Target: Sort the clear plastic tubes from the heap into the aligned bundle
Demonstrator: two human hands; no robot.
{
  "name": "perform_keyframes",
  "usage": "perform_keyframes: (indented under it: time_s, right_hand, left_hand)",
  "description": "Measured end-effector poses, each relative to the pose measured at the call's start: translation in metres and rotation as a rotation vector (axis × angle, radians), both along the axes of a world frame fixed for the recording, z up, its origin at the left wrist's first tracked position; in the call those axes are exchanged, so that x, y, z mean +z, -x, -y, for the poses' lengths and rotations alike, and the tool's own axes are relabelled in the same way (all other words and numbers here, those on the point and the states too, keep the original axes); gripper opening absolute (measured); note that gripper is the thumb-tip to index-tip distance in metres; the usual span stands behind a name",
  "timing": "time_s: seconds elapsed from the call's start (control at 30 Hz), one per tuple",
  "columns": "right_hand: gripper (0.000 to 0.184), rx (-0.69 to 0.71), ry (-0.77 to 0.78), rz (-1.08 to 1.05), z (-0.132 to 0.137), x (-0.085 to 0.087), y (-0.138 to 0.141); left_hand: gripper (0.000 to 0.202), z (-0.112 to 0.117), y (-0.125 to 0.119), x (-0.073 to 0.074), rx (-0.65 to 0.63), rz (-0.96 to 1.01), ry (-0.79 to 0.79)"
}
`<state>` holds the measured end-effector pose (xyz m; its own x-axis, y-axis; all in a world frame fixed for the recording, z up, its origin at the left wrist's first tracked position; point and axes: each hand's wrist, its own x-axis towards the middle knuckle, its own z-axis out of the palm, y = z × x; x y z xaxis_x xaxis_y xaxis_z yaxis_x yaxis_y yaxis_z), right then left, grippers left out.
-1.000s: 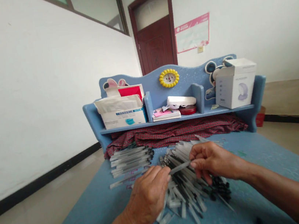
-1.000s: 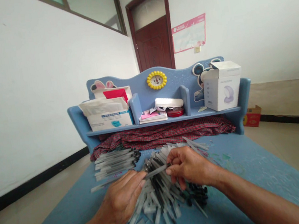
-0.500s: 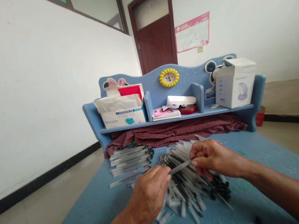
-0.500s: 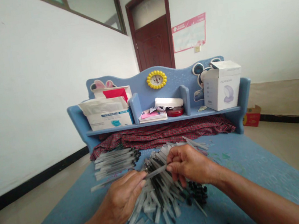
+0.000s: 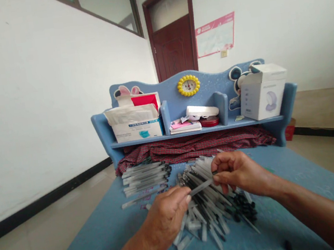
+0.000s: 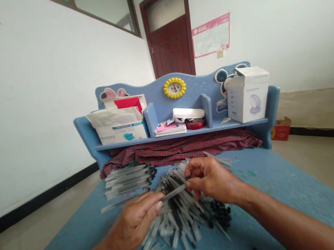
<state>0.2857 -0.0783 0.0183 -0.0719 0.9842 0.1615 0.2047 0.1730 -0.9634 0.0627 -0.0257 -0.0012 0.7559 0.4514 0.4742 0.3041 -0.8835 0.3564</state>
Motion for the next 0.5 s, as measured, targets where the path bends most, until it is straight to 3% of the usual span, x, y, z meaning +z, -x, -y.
perform_keyframes:
  time_s: [0.17,0.37,0.5]
  right_hand:
    - [0.016,-0.121,-0.062,-0.032,-0.005,0.001,-0.008]
    - [0.024,-0.375,-0.177,-0.092,-0.014,0.006,-0.028]
    - [0.017,-0.452,-0.310,0.069,-0.011,0.001,-0.025]
  left_hand:
    - [0.026,-0.013,0.006,0.007,0.059,-0.060,0.015]
    - [0.030,-0.055,0.039,0.023,0.158,-0.225,0.126]
    - [0.032,-0.073,0.051,0.020,0.270,-0.274,0.223]
